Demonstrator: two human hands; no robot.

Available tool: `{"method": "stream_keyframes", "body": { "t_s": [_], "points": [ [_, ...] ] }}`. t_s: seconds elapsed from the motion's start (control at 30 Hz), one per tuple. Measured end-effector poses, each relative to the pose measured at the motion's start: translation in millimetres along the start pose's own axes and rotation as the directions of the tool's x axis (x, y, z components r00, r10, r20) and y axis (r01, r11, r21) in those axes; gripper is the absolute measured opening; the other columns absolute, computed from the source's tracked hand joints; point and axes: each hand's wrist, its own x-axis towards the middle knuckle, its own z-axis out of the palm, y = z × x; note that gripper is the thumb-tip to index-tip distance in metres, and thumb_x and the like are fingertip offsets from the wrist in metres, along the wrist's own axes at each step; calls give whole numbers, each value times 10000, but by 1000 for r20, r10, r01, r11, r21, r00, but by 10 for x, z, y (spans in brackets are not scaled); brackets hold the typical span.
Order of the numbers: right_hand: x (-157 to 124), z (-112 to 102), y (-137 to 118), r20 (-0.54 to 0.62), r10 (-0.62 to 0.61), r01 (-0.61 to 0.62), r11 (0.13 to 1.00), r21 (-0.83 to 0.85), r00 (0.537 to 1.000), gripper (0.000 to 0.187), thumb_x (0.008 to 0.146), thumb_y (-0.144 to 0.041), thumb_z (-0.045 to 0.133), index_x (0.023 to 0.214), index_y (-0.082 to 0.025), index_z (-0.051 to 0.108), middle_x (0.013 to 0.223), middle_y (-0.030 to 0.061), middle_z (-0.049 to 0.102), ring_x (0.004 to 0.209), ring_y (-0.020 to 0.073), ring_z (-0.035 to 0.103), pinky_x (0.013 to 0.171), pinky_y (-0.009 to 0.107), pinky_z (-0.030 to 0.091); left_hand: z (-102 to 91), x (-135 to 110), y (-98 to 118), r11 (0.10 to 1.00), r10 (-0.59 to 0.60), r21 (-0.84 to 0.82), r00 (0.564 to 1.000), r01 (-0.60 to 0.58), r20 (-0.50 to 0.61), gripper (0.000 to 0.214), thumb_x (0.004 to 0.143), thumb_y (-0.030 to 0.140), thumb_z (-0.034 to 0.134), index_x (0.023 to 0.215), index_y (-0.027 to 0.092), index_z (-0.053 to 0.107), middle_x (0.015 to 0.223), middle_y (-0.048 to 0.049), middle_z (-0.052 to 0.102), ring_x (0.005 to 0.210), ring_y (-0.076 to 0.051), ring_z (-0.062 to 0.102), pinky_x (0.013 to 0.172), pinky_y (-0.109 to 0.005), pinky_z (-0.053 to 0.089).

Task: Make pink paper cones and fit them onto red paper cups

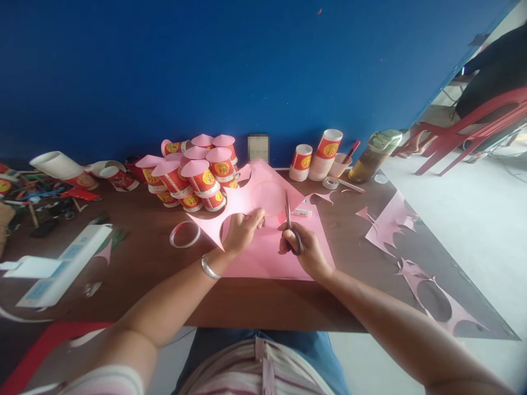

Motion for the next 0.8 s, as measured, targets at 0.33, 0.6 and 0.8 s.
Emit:
{"method": "stream_keyframes", "body": {
  "t_s": [0.33, 0.6, 0.8],
  "points": [
    [-4, 13, -12, 16, 9, -9, 1000, 2, 1000, 497, 939, -717, 628, 936, -219, 623, 603, -33, 638, 559, 142, 586, 604, 301, 481, 1, 56, 1, 988, 87, -130, 996, -88, -10, 506, 909, 450, 625, 493, 225, 445, 529, 10, 460, 626, -142, 513, 730, -320, 430],
    [-19, 22, -21, 18, 14, -14, 1000, 7, 1000, 506, 934, -722, 630, 934, -216, 616, 606, -35, 640, 551, 136, 589, 597, 295, 488, -11, 84, -32, 983, 110, -146, 994, -112, -22, 536, 932, 409, 623, 482, 225, 398, 496, 28, 402, 590, -131, 487, 715, -317, 433],
    [-20, 33, -17, 13, 44, -44, 998, 35, 999, 499, 923, -713, 648, 911, -215, 615, 612, -30, 647, 557, 136, 597, 610, 303, 511, 14, 110, -69, 987, 132, -89, 991, -135, -33, 613, 957, 527, 654, 471, 210, 457, 487, 16, 465, 559, -126, 502, 706, -313, 440]
  ]
}}
